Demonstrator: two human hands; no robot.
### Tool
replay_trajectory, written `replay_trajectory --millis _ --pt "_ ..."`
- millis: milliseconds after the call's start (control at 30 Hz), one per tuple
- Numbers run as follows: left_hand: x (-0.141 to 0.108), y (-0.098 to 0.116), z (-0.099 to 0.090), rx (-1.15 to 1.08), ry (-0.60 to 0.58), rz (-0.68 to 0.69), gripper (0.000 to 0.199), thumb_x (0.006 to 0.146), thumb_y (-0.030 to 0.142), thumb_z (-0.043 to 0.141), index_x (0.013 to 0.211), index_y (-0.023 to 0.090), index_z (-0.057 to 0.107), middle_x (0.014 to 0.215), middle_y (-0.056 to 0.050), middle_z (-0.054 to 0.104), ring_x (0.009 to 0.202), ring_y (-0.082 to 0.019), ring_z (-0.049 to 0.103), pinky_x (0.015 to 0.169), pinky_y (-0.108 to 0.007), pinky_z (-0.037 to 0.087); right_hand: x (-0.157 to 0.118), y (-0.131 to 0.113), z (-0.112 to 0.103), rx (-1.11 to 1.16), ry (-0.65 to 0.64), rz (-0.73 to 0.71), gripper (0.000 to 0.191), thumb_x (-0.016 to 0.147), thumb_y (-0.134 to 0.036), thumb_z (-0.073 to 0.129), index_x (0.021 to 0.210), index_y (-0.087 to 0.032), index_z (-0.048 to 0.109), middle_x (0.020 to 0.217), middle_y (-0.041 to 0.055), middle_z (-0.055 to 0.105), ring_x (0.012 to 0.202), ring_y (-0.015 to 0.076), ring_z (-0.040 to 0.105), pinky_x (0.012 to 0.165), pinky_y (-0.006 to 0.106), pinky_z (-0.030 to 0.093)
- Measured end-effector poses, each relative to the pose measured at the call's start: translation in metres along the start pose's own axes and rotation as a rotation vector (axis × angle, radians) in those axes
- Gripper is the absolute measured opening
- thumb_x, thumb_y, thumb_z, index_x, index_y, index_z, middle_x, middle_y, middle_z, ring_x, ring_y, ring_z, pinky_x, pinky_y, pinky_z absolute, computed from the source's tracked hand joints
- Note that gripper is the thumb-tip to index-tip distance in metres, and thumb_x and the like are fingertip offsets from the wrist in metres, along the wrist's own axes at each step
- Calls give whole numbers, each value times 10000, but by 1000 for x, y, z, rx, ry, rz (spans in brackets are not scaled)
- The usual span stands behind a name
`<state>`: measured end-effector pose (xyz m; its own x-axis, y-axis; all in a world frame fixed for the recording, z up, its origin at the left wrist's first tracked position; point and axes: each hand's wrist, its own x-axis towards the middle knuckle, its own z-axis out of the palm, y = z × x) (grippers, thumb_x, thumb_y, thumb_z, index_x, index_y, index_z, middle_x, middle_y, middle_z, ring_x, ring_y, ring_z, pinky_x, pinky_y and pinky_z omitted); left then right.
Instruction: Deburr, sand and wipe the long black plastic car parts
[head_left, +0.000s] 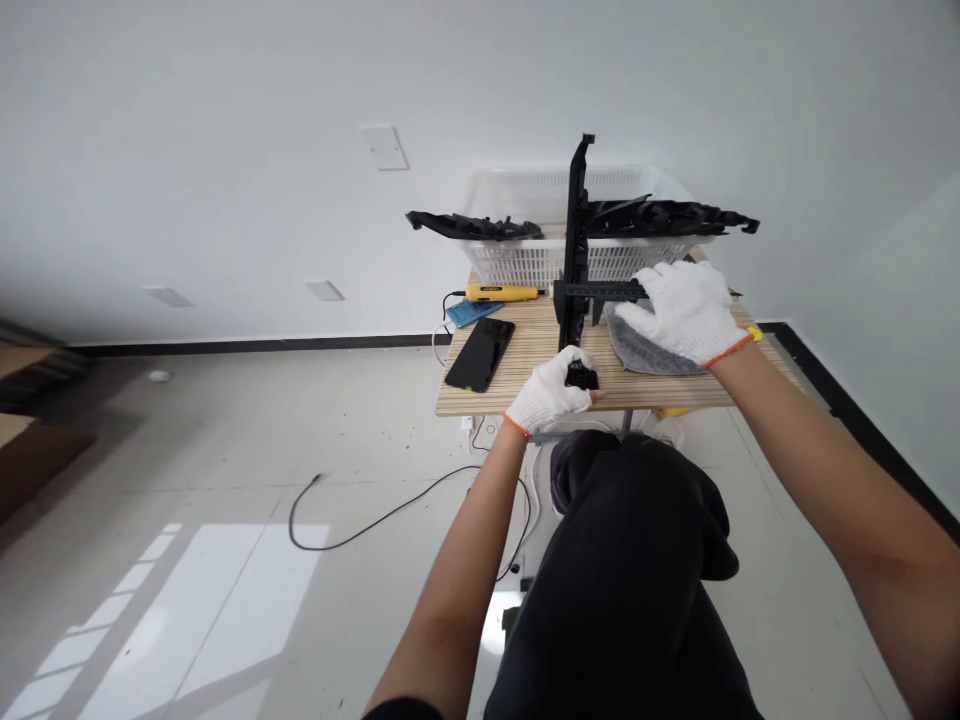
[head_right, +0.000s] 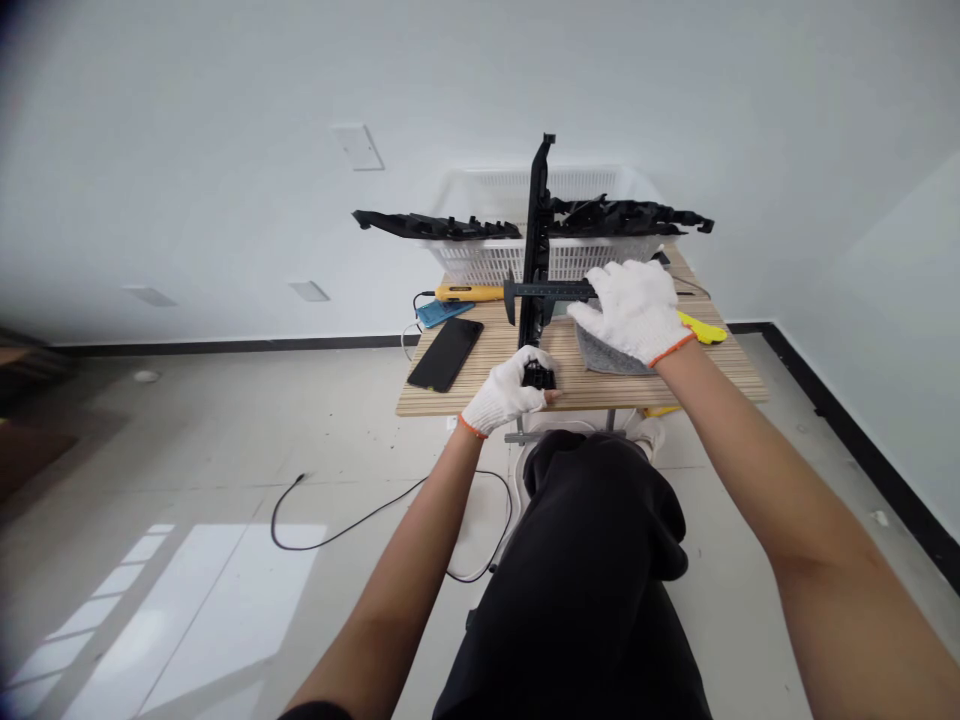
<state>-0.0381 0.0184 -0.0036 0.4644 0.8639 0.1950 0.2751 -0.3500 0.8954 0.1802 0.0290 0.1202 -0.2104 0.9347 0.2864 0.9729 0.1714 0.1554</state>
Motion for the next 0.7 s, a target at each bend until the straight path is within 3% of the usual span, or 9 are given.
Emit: replay_trajectory --millis 200,500,700 --pt "0 0 0 15 -1 3 366 752 384 789 1041 229 625 920 21 656 834 -155 604 786 -268 480 0 1 1 12 -14 52 562 994 -522 415 1471 -255 544 1113 133 741 1058 350 649 936 460 411" --pt "0 0 0 8 -5 9 320 741 271 747 1030 225 618 915 21 654 824 -147 591 775 -259 471 2 7 12 28 -5 -40 579 1034 -426 362 1593 -287 419 1195 126 696 987 291 652 781 362 419" --pt "-1 0 1 -4 -5 -6 304 733 264 741 1007 225 614 875 26 641 785 -142 575 744 -259 469 4 -10 16 40 -117 -42 561 1040 -434 344 1591 -345 397 1267 97 678 944 252 642 750 325 413"
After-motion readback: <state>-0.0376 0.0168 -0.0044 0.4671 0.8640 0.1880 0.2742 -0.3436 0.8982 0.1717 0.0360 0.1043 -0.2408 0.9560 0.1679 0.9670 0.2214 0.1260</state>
